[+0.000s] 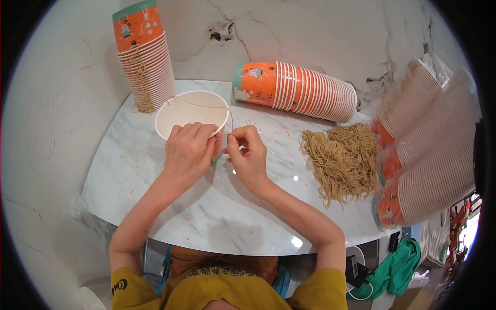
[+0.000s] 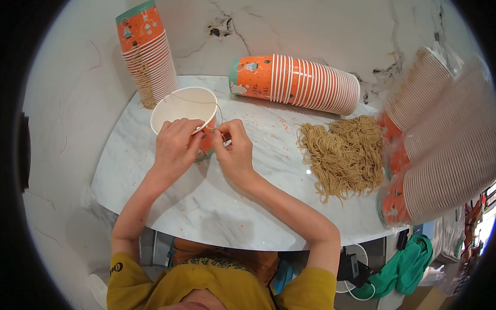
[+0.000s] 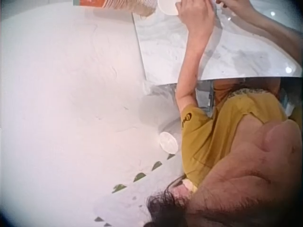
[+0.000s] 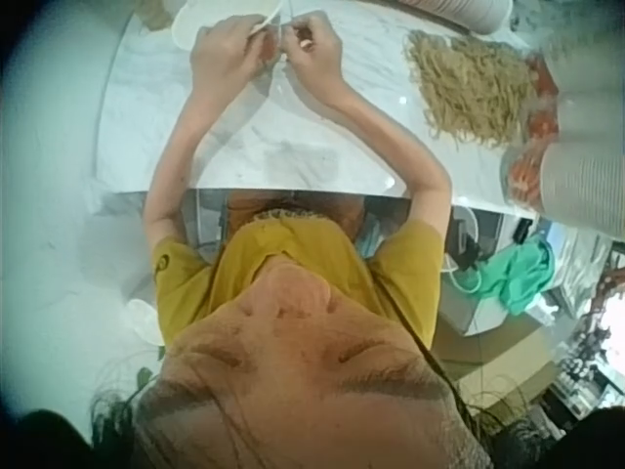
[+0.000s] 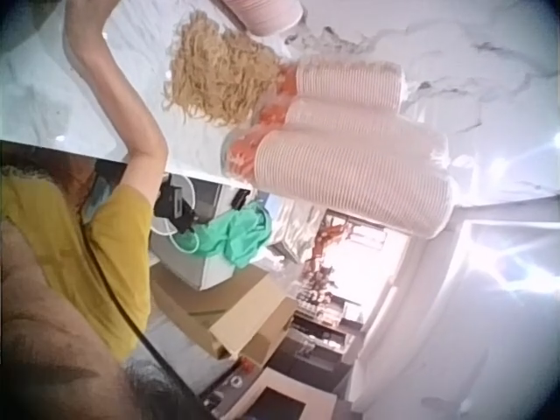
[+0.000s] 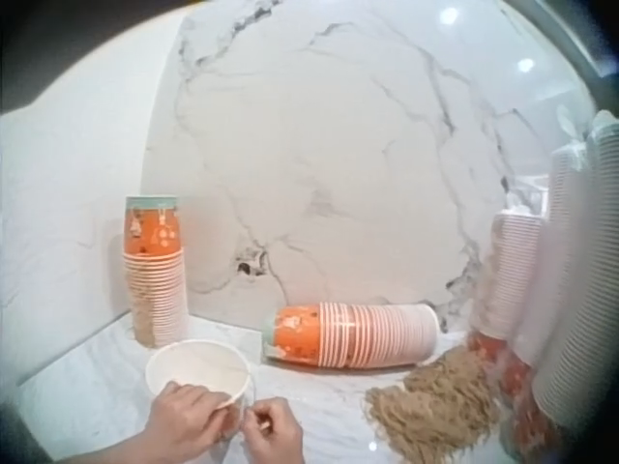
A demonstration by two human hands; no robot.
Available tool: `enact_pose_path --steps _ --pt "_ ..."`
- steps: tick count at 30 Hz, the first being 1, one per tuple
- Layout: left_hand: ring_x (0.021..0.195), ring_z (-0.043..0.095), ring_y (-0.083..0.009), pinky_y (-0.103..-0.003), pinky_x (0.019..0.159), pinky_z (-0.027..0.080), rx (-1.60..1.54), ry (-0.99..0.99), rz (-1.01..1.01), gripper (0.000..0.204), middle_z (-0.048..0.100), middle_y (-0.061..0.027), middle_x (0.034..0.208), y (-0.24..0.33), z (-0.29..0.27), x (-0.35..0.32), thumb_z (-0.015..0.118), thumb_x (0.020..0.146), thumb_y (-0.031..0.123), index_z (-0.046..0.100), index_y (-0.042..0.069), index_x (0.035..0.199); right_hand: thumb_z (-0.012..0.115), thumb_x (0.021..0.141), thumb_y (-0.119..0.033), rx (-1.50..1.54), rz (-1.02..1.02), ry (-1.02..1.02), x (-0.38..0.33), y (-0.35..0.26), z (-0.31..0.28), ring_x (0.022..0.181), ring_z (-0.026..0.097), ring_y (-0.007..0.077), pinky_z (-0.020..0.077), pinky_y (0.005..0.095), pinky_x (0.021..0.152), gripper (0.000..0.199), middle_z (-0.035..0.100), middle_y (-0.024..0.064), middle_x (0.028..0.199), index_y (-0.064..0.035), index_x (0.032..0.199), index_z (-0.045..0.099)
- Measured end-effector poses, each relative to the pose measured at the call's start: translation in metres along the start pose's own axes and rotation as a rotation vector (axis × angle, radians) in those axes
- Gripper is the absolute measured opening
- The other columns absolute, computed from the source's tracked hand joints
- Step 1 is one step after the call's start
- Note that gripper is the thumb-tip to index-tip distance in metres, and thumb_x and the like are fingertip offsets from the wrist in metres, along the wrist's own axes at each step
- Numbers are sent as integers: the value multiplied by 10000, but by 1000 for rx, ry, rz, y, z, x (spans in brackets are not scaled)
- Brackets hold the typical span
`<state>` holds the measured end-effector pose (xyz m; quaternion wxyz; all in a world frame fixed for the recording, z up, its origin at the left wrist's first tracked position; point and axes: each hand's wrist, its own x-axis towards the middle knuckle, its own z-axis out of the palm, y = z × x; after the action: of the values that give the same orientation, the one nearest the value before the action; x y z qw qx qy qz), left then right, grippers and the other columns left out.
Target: Tie rubber bands around paper cups to secure them.
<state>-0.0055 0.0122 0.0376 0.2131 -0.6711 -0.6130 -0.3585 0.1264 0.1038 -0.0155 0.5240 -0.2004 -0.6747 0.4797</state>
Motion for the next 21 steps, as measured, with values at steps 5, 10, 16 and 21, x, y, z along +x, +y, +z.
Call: enact_pose_path --steps 5,10,16,21 --pt "813 641 -260 -393 742 429 3 6 -2 147 656 -81 873 2 1 0 678 871 72 666 56 1016 645 955 -57 4 18 -5 1 3 -2 750 604 149 507 292 608 90 580 78 913 5 956 579" --pt "854 654 -295 -415 750 476 -5 -51 -58 189 705 -94 947 5 -3 -1 694 871 64 687 50 1060 646 955 -67 7 32 -14 0 6 -1 750 608 157 510 310 634 103 586 81 916 7 952 575" --pt "825 667 -303 -407 737 505 -25 -55 -52 210 703 -118 932 10 -7 0 703 875 76 691 41 1081 651 957 -77 -62 47 -37 -1 4 0 728 613 172 514 315 639 114 590 87 908 -2 947 566" --pt "760 677 -295 -410 680 519 -234 -161 -243 212 704 -136 830 5 -17 13 680 917 177 692 27 1066 656 956 -83 -88 59 -62 -2 2 -1 719 623 175 512 323 630 123 609 94 901 -2 946 563"
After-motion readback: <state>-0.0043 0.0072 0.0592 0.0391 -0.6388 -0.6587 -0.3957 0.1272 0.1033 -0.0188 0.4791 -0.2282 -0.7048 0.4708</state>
